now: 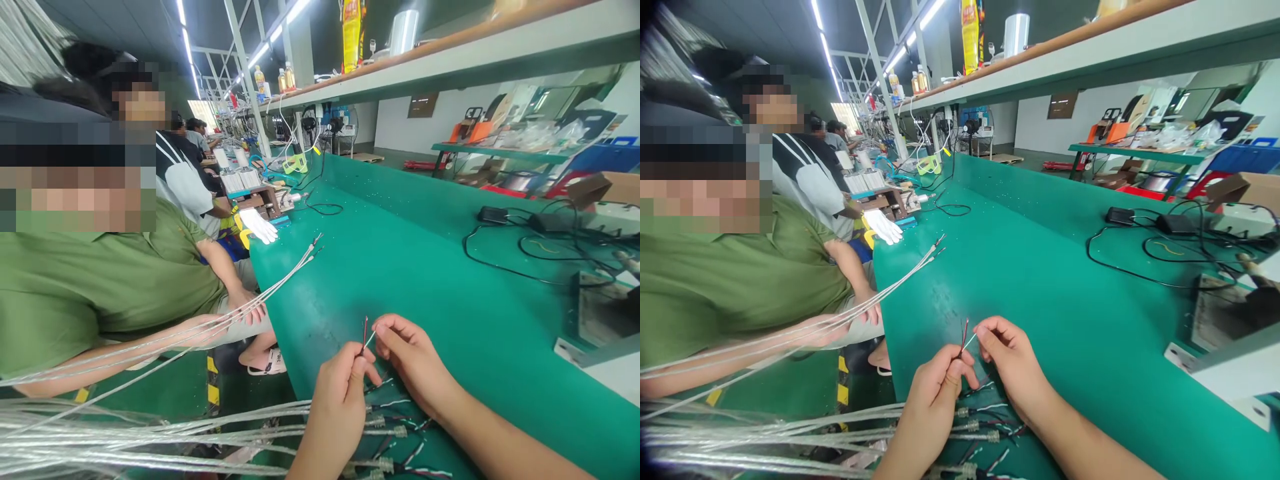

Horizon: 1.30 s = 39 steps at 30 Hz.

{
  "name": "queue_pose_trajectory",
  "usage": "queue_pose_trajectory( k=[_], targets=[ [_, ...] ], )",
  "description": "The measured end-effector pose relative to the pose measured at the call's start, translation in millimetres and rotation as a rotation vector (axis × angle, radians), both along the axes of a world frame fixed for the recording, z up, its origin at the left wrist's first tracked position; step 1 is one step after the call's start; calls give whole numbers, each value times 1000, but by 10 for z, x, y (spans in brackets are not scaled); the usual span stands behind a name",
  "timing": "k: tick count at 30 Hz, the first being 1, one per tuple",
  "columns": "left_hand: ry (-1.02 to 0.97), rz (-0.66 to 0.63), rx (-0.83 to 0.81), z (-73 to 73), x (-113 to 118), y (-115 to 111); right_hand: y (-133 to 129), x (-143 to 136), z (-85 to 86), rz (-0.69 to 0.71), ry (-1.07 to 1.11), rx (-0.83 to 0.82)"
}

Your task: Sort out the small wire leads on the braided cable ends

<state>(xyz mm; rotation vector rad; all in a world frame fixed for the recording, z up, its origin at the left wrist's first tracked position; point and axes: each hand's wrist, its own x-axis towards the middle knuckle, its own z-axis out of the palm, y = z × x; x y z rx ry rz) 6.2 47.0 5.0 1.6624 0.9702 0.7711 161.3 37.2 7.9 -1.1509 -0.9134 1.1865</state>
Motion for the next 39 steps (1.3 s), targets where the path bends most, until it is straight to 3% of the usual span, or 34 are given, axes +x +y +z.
queue_pose_trajectory(
  k=[9,29,39],
  targets=[
    [-18,3,60,42,-3,26,-12,-34,87,199,-13,81],
    [105,82,130,1,37,39,17,-32,13,77,-67,131],
    [80,88,140,36,40,9,2,-12,-5,185,-13,100]
  ],
)
